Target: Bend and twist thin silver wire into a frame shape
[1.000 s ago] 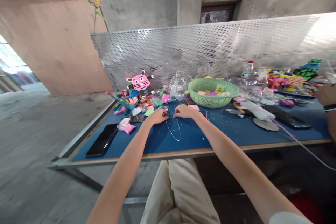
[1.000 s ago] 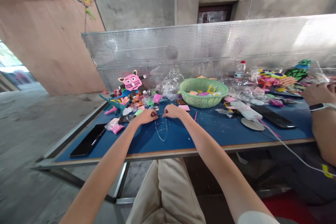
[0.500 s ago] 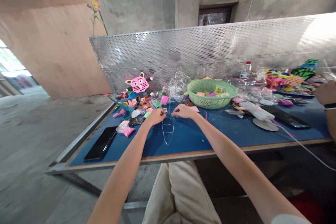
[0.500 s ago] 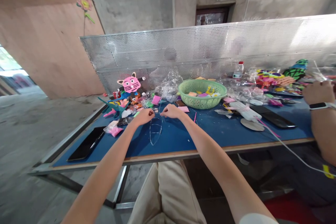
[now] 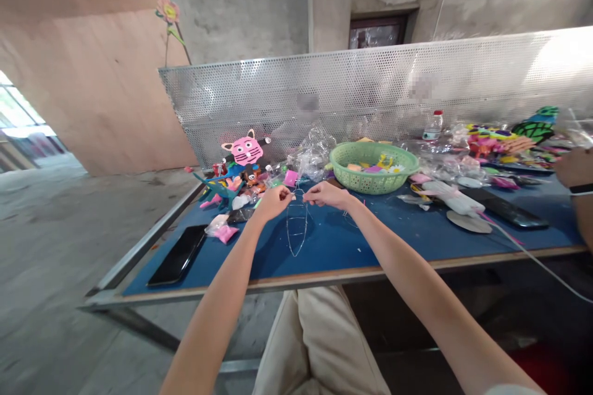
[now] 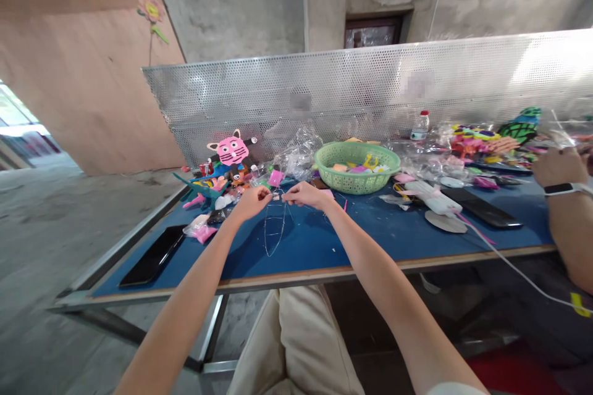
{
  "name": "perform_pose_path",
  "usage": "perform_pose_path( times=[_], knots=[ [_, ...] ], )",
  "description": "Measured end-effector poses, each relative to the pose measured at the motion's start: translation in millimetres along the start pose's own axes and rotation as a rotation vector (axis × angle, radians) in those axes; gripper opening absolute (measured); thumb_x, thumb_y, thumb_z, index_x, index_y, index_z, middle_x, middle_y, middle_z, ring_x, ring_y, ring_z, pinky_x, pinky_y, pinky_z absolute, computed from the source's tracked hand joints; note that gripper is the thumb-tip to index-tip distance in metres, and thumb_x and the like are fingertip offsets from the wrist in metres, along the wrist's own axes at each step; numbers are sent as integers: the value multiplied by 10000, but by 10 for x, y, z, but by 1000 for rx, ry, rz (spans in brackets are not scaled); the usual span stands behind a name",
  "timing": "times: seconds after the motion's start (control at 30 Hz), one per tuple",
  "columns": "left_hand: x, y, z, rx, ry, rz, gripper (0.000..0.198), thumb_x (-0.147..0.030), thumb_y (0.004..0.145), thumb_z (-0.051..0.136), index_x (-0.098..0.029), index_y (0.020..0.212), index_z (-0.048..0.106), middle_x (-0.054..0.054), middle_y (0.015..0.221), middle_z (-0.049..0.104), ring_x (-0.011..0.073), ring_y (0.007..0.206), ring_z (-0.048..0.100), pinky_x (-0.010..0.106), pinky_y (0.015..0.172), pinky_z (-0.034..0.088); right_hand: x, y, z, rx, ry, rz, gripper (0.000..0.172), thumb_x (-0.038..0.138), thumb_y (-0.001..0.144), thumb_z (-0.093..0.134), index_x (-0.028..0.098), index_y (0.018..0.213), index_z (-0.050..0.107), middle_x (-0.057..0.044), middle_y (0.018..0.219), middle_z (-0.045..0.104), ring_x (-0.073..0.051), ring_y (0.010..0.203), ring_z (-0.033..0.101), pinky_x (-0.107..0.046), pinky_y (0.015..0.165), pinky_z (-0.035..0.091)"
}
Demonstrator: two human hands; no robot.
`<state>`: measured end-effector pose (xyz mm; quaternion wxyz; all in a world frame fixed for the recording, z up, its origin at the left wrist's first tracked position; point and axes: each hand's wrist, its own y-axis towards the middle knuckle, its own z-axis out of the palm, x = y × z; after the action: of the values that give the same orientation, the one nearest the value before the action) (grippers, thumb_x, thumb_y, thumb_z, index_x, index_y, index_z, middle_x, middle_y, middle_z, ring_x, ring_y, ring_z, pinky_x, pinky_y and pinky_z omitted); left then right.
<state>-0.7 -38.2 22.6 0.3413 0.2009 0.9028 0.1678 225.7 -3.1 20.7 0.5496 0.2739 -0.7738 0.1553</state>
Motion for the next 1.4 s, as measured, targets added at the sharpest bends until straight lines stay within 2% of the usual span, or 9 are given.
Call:
perform_pose_path(
  times=[0.17,0.3,0.47,0.63,0.77,0.97,1.2,1.4],
  knots=[
    [-83,-34,-83,-5,-98,11,190,-337,842,591,-181,947,618,26,847,670,131,602,551,270,601,456,-14,-7,-44,-25,-59,-26,399,524,698,757,147,827,734,-7,689,627,-80,559,445,-227,515,320],
    [-106,-29,-84,-53,-193,47,229,-390,890,539,-177,884,621,40,870,662,148,714,585,263,666,475,5,-21,-56,-14,-155,-107,402,544,746,710,160,862,735,-10,706,647,-95,582,481,-224,527,337],
    [-60,1,-17,-109,-287,14,254,-401,904,522,-170,971,603,52,949,658,146,802,597,238,696,477,18,-13,-66,-144,-173,-178,420,547,804,650,147,893,742,-29,713,664,-119,623,532,-225,559,388],
    [5,14,23,-62,-159,65,192,-351,901,554,-172,884,622,18,818,651,136,693,563,246,656,445,-15,-8,-105,-131,-323,-163,377,503,818,661,144,883,757,-39,730,707,-99,549,510,-223,525,386],
    [13,13,34,-6,-65,132,205,-342,916,561,-168,869,658,24,829,678,125,630,531,248,620,419,-40,-5,-115,-122,-375,-157,388,515,822,663,140,848,758,-46,729,722,-97,531,527,-223,523,408],
    [54,36,25,-76,28,229,216,-389,913,618,-193,878,702,29,872,658,127,631,496,270,655,424,-19,-3,-44,-94,-311,-171,398,525,815,662,145,871,768,-46,719,717,-113,577,558,-223,529,425],
    [115,47,-2,-152,222,354,229,-402,946,583,-211,906,702,33,932,683,159,785,610,285,740,445,36,-18,42,-194,-414,-282,265,398,865,626,167,809,742,-25,681,704,-129,603,608,-246,614,453],
    [54,39,-12,-239,439,502,234,-373,975,542,-210,932,705,37,940,724,184,897,653,306,816,438,63,-27,118,-189,-357,-376,197,332,897,590,171,860,698,-14,699,685,-118,578,587,-247,609,452]
  ],
)
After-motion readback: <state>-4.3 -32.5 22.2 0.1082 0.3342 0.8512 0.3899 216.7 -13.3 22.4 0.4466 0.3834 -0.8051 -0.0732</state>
